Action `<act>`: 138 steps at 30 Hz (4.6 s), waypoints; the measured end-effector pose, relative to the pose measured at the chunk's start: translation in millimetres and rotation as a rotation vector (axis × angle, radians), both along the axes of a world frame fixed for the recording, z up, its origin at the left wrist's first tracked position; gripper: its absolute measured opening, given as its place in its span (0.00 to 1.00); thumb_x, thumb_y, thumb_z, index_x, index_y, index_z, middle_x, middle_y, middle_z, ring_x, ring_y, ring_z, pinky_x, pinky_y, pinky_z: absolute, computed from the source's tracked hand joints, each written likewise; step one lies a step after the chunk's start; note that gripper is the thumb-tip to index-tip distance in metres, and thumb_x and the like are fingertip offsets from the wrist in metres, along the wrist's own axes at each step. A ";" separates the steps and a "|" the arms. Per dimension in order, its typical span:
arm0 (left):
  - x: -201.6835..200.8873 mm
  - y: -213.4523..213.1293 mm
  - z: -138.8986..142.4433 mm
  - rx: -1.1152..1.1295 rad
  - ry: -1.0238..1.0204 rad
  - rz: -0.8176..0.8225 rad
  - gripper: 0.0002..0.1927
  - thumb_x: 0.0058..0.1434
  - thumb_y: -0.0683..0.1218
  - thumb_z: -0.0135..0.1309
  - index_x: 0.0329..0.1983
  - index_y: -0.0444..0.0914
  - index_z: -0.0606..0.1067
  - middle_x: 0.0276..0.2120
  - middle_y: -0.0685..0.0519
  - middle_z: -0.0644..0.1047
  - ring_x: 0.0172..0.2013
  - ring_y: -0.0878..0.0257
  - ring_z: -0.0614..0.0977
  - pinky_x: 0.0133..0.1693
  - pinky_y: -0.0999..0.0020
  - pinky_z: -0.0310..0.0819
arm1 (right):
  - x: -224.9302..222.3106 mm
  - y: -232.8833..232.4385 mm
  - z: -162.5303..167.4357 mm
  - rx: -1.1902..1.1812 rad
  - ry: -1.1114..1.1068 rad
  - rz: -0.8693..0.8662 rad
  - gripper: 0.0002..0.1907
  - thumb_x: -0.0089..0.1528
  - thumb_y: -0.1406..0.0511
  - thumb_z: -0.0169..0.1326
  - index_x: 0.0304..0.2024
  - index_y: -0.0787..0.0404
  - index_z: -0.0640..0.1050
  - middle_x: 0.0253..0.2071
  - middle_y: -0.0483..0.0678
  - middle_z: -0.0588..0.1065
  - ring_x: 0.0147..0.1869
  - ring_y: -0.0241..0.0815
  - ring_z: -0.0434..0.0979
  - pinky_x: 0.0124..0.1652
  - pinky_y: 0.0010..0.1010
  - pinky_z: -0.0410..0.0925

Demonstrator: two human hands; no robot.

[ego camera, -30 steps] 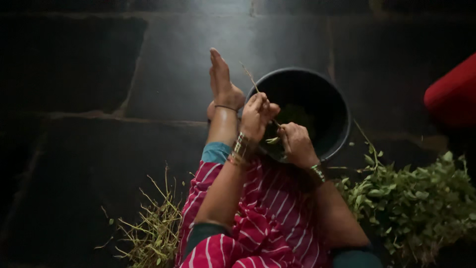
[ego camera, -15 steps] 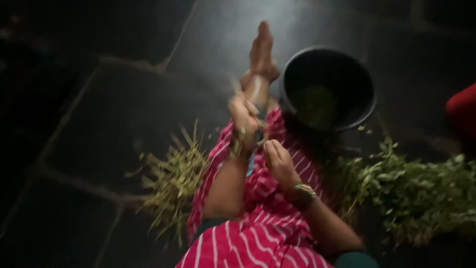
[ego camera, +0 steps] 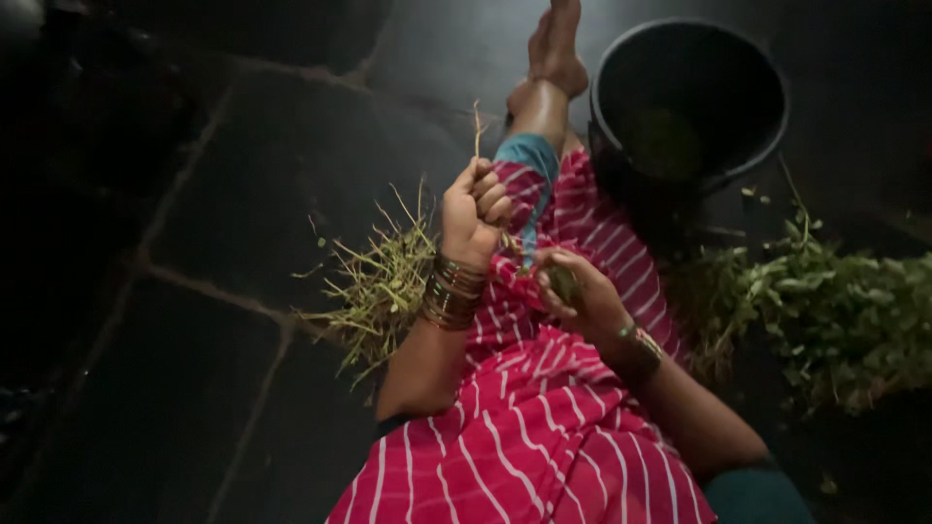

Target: The person sits on the floor and plucks green leaves from plant stems by hand, dropping the leaves into a black bucket beside them while discarding stripped stems on the floor. They work through the pile of leafy plants one stem at a time.

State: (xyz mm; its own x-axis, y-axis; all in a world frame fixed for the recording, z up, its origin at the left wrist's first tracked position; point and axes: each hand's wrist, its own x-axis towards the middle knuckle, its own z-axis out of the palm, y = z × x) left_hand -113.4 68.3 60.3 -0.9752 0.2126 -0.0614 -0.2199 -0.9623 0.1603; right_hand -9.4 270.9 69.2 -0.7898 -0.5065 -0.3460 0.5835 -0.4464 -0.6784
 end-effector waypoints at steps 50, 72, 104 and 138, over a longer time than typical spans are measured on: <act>74.6 14.9 -103.9 -2.271 0.729 0.486 0.10 0.63 0.44 0.60 0.48 0.40 0.80 0.53 0.47 0.80 0.54 0.47 0.78 0.61 0.48 0.66 | 10.3 270.6 -185.7 1.666 0.310 -0.576 0.14 0.61 0.57 0.62 0.38 0.62 0.83 0.37 0.53 0.78 0.41 0.51 0.80 0.42 0.44 0.70; 143.8 74.9 4.9 -2.035 1.572 1.060 0.14 0.68 0.51 0.59 0.54 0.43 0.80 0.47 0.58 0.77 0.50 0.63 0.78 0.57 0.59 0.68 | 80.4 108.3 -22.0 0.368 0.411 -0.093 0.10 0.70 0.65 0.52 0.40 0.67 0.79 0.35 0.41 0.74 0.38 0.29 0.70 0.37 0.22 0.66; 105.1 42.9 11.5 -0.731 0.163 -0.161 0.13 0.71 0.48 0.57 0.47 0.33 0.82 0.38 0.52 0.83 0.38 0.66 0.83 0.41 0.71 0.79 | 56.4 49.5 6.9 0.176 0.324 0.014 0.21 0.71 0.61 0.46 0.61 0.68 0.73 0.53 0.53 0.79 0.58 0.43 0.80 0.57 0.33 0.71; 34.6 -180.2 -28.4 -1.638 -0.491 0.848 0.16 0.69 0.54 0.58 0.39 0.36 0.83 0.30 0.51 0.82 0.28 0.62 0.80 0.31 0.61 0.72 | 59.5 67.3 -41.3 0.072 -0.086 -0.146 0.11 0.69 0.59 0.45 0.35 0.56 0.72 0.28 0.41 0.69 0.27 0.34 0.65 0.28 0.27 0.65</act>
